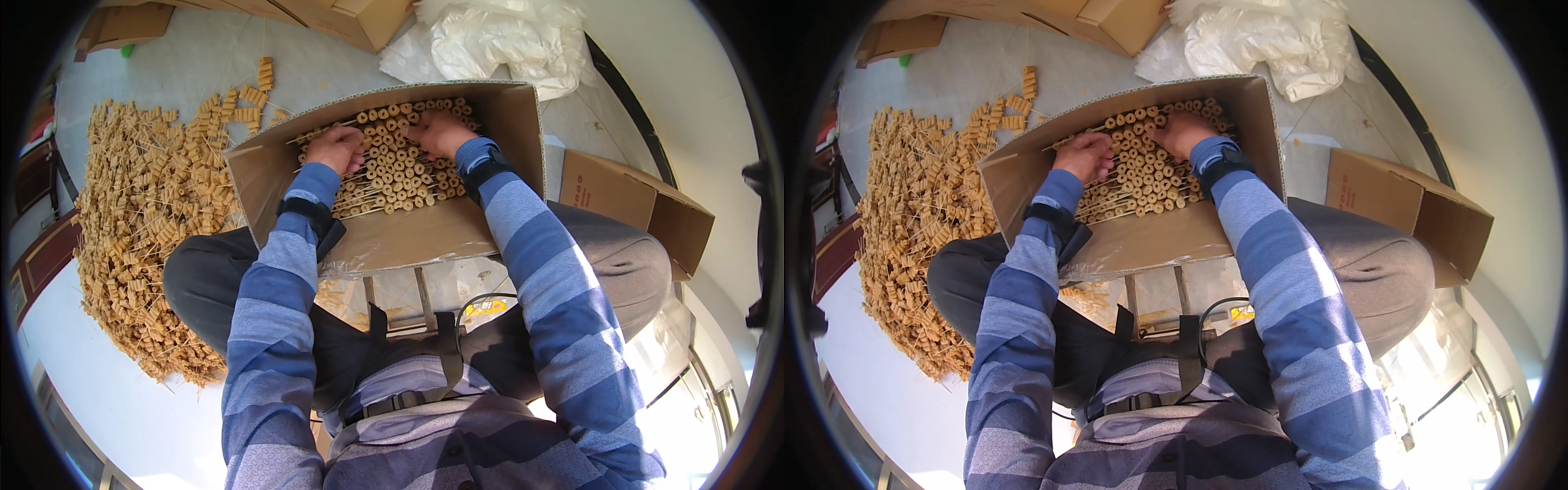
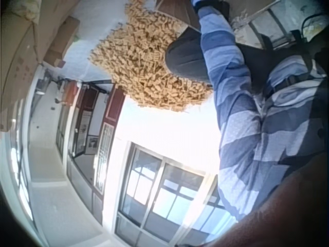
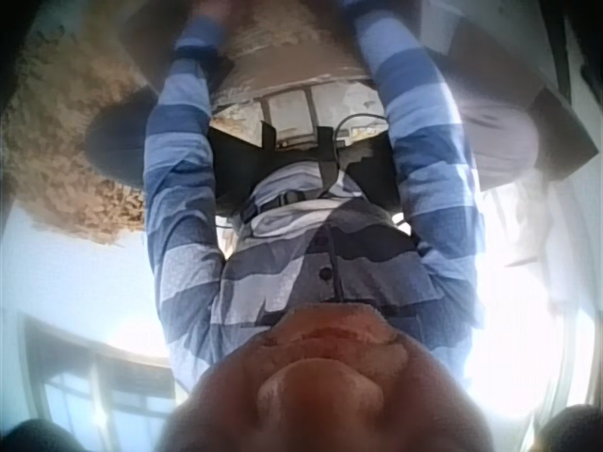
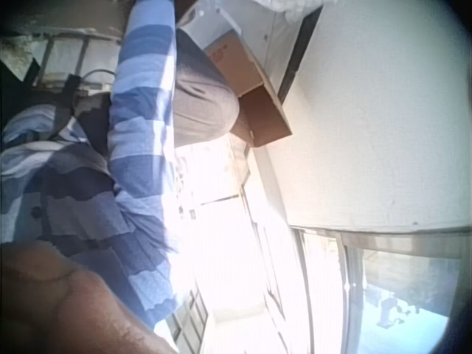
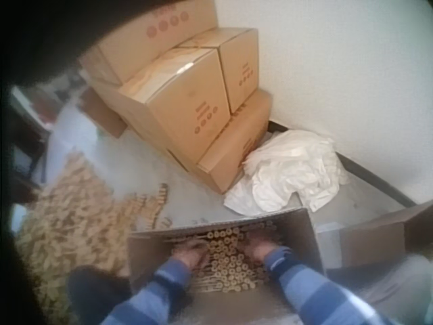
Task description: The person sits on the floor and threads small cylindrical snack pieces onto thin wooden sticks. They gather the sticks from a pile on the floor, arrange them in a cardboard box, and occasionally inspect the assembled skewers.
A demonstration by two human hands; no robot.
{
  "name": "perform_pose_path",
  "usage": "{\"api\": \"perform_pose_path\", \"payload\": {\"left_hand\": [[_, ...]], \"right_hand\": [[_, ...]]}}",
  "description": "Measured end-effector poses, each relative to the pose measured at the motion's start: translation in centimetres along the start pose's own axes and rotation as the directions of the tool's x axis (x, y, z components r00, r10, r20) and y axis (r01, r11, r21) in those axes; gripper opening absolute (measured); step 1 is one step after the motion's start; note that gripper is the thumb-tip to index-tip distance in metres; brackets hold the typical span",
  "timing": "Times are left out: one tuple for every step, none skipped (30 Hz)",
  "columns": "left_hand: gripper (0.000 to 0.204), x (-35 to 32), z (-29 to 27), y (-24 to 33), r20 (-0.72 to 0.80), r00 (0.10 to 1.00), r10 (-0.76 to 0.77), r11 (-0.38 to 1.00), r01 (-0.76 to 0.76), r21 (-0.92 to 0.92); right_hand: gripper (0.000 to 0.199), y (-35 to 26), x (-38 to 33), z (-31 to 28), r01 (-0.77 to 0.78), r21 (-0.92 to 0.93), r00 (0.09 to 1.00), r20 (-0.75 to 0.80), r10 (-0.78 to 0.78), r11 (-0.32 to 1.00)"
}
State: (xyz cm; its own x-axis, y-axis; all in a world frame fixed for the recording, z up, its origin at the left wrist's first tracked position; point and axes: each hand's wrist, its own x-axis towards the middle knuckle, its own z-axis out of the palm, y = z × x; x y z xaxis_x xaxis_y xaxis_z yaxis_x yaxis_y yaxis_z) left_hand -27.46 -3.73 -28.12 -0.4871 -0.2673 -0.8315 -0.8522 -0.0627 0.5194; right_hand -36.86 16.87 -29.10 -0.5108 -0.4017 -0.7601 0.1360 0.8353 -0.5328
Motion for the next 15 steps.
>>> {"api": "perform_pose_path", "payload": {"left_hand": [[0.025,0.3,-0.1,-0.3,0.009,1.000,0.023,1.000,-0.023,0.006],[0.024,0.6,-0.2,-0.6,0.010,1.000,0.029,0.999,-0.029,0.013],[0.023,1.0,-0.3,-0.9,0.009,0.999,0.034,0.999,-0.034,0.025],[0.022,1.3,-0.5,-1.2,0.010,0.998,0.058,0.997,-0.058,0.042],[0.021,1.7,-0.6,-1.6,0.012,0.997,0.079,0.995,-0.080,0.063],[0.020,2.0,-0.7,-1.9,0.018,0.994,0.104,0.992,-0.105,0.070],[0.018,2.3,-0.7,-2.2,0.020,0.991,0.131,0.986,-0.132,0.098],[0.017,2.6,-0.8,-2.4,0.027,0.987,0.161,0.980,-0.163,0.113],[0.016,2.9,-0.8,-2.7,0.017,0.985,0.173,0.976,-0.174,0.131],[0.015,3.1,-0.7,-2.9,0.012,0.974,0.226,0.961,-0.225,0.161],[0.014,3.2,-0.5,-3.1,-0.008,0.965,0.261,0.948,-0.255,0.193],[0.013,3.4,-0.4,-3.2,-0.022,0.962,0.271,0.942,-0.260,0.213],[0.012,3.4,-0.5,-3.4,-0.032,0.952,0.306,0.923,-0.288,0.254],[0.012,3.4,-0.5,-3.7,-0.038,0.949,0.314,0.913,-0.291,0.285],[0.011,3.5,-0.5,-3.8,-0.043,0.945,0.325,0.902,-0.295,0.316]], "right_hand": [[0.054,0.2,0.1,0.2,-0.003,0.006,1.000,-0.013,0.003,1.000],[0.053,0.3,0.3,0.3,-0.021,0.025,1.000,-0.009,0.021,0.999],[0.052,0.4,0.4,0.4,0.008,0.007,1.000,-0.004,-0.008,1.000],[0.051,0.6,0.6,0.4,0.021,0.001,1.000,0.015,-0.021,1.000],[0.051,0.7,0.7,0.4,0.025,0.001,0.999,0.033,-0.025,1.000],[0.050,0.8,0.8,0.6,0.050,-0.023,0.999,0.002,-0.050,0.998],[0.050,0.8,0.8,0.8,0.066,-0.041,0.997,-0.031,-0.068,0.997],[0.049,0.7,0.9,1.1,0.052,-0.053,0.998,-0.044,-0.055,0.997],[0.047,0.6,0.9,1.3,0.081,-0.079,0.993,-0.082,-0.087,0.994],[0.045,0.5,0.9,1.6,0.080,-0.095,0.991,-0.102,-0.090,0.992],[0.045,0.4,0.8,1.8,0.087,-0.124,0.986,-0.132,-0.103,0.989],[0.044,0.3,0.7,1.9,0.091,-0.152,0.980,-0.162,-0.116,0.984],[0.044,0.2,0.6,2.1,0.100,-0.194,0.970,-0.199,-0.139,0.976],[0.044,0.2,0.5,2.1,0.106,-0.235,0.959,-0.233,-0.162,0.966],[0.043,0.1,0.5,1.9,0.087,-0.183,0.975,-0.185,-0.121,0.979]]}}
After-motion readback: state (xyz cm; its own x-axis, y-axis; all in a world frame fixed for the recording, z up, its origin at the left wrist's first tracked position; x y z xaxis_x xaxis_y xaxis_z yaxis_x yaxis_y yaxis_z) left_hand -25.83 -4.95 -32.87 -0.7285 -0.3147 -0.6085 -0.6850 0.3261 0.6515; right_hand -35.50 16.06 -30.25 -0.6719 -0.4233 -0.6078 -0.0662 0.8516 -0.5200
